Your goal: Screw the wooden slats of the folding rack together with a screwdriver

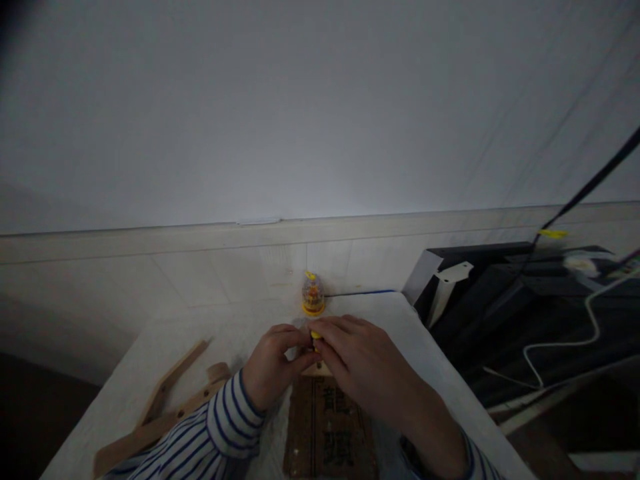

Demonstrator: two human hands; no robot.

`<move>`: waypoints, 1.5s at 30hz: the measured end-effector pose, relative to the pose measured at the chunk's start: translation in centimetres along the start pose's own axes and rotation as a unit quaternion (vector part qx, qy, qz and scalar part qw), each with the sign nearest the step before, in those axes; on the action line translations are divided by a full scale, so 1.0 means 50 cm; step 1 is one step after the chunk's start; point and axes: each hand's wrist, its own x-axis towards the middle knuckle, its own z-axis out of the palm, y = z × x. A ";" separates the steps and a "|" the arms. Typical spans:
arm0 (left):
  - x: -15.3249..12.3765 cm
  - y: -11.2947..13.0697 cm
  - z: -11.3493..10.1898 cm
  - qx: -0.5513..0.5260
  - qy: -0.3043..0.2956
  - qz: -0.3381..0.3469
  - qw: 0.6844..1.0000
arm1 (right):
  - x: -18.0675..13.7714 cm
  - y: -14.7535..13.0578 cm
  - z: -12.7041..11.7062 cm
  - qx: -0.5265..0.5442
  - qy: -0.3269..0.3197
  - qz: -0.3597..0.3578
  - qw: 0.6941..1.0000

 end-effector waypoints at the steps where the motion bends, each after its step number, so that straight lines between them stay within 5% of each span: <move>1: 0.000 -0.001 0.000 -0.001 0.002 0.001 1.000 | 0.001 -0.001 0.001 0.001 0.003 -0.005 1.000; 29: -0.002 0.000 -0.013 -0.023 -0.047 0.014 0.999 | 0.005 -0.004 0.009 -0.045 -0.014 0.015 0.999; 45: -0.002 0.010 -0.010 0.046 0.014 -0.012 0.999 | 0.007 -0.009 0.010 -0.020 -0.014 0.020 1.000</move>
